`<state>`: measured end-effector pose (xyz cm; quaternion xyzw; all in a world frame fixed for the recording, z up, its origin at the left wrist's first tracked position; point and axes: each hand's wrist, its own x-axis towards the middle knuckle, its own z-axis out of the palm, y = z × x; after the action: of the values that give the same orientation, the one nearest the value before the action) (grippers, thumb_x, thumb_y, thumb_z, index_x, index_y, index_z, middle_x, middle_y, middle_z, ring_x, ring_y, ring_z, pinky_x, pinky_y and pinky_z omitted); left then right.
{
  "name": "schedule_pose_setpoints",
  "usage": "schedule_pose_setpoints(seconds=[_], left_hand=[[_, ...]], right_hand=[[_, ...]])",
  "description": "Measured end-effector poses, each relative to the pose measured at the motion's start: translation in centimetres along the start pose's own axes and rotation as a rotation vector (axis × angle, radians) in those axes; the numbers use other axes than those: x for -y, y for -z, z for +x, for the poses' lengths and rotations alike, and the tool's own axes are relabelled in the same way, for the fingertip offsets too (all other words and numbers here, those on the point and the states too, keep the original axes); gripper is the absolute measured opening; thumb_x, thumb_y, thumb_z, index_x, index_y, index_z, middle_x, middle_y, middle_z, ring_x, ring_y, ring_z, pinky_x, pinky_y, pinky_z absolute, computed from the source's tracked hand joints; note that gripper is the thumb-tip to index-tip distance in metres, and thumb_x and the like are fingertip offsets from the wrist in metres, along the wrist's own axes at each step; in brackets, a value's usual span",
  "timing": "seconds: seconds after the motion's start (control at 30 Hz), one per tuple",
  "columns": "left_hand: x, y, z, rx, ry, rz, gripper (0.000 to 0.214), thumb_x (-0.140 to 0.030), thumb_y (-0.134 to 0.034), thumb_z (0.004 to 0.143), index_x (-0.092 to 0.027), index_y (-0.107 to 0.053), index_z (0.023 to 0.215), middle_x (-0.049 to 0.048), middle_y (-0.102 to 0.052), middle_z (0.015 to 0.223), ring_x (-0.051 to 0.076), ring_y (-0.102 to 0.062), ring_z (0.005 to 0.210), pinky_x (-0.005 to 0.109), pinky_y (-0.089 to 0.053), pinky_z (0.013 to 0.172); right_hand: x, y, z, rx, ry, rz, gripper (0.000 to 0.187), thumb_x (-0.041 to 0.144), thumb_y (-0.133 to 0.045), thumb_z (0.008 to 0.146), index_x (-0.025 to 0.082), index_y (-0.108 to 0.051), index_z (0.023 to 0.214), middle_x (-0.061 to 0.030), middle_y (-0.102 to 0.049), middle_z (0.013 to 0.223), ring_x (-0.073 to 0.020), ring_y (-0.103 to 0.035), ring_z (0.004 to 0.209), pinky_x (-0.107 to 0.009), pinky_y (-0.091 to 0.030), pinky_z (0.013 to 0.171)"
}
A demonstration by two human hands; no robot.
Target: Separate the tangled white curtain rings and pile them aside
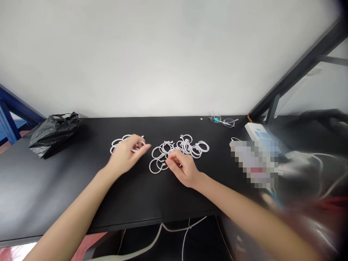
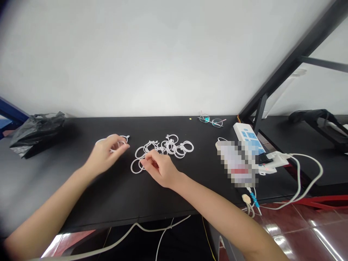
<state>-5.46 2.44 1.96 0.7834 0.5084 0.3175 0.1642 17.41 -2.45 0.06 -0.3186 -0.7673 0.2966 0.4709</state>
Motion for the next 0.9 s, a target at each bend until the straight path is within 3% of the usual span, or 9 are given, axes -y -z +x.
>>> schedule_pose_setpoints(seconds=[0.07,0.17,0.43,0.9], left_hand=[[2.1,1.2,0.6,-0.158,0.097,0.209,0.035,-0.055,-0.057,0.085,-0.020,-0.061,0.087,0.0034,-0.062,0.082,0.018,-0.057,0.070,0.028,-0.040,0.066],[4.6,2.4,1.1,-0.261,0.161,0.372,0.037,-0.057,-0.058,0.084,-0.020,-0.061,0.087,0.0041,-0.060,0.080,0.022,-0.057,0.079,0.029,-0.040,0.069],[6.2,2.3,0.9,-0.110,0.235,0.619,0.041,-0.056,-0.050,0.089,-0.016,-0.060,0.089,0.0158,-0.062,0.103,0.034,-0.054,0.102,0.039,-0.042,0.080],[6.1,2.8,1.2,-0.061,0.317,0.455,0.038,-0.051,-0.042,0.093,-0.017,-0.059,0.091,0.0141,-0.062,0.101,0.033,-0.054,0.100,0.042,-0.043,0.083]], right_hand=[[-0.1,0.2,0.0,-0.017,-0.004,-0.004,0.015,0.029,-0.047,0.097,0.020,-0.048,0.085,0.0062,-0.045,0.059,-0.0071,-0.039,0.045,-0.020,-0.033,0.045],[-0.3,0.2,0.0,-0.017,-0.001,-0.008,0.012,0.028,-0.048,0.096,0.020,-0.050,0.087,0.0063,-0.045,0.059,-0.0072,-0.039,0.046,-0.020,-0.034,0.046],[-0.5,0.1,-0.3,-0.002,0.012,-0.025,0.010,0.026,-0.048,0.097,0.019,-0.054,0.093,0.0067,-0.046,0.058,-0.0067,-0.041,0.045,-0.020,-0.035,0.046],[-0.3,0.1,-0.2,-0.039,0.043,-0.077,0.013,0.025,-0.046,0.097,0.019,-0.054,0.088,0.0061,-0.045,0.058,-0.0071,-0.041,0.045,-0.020,-0.035,0.045]])
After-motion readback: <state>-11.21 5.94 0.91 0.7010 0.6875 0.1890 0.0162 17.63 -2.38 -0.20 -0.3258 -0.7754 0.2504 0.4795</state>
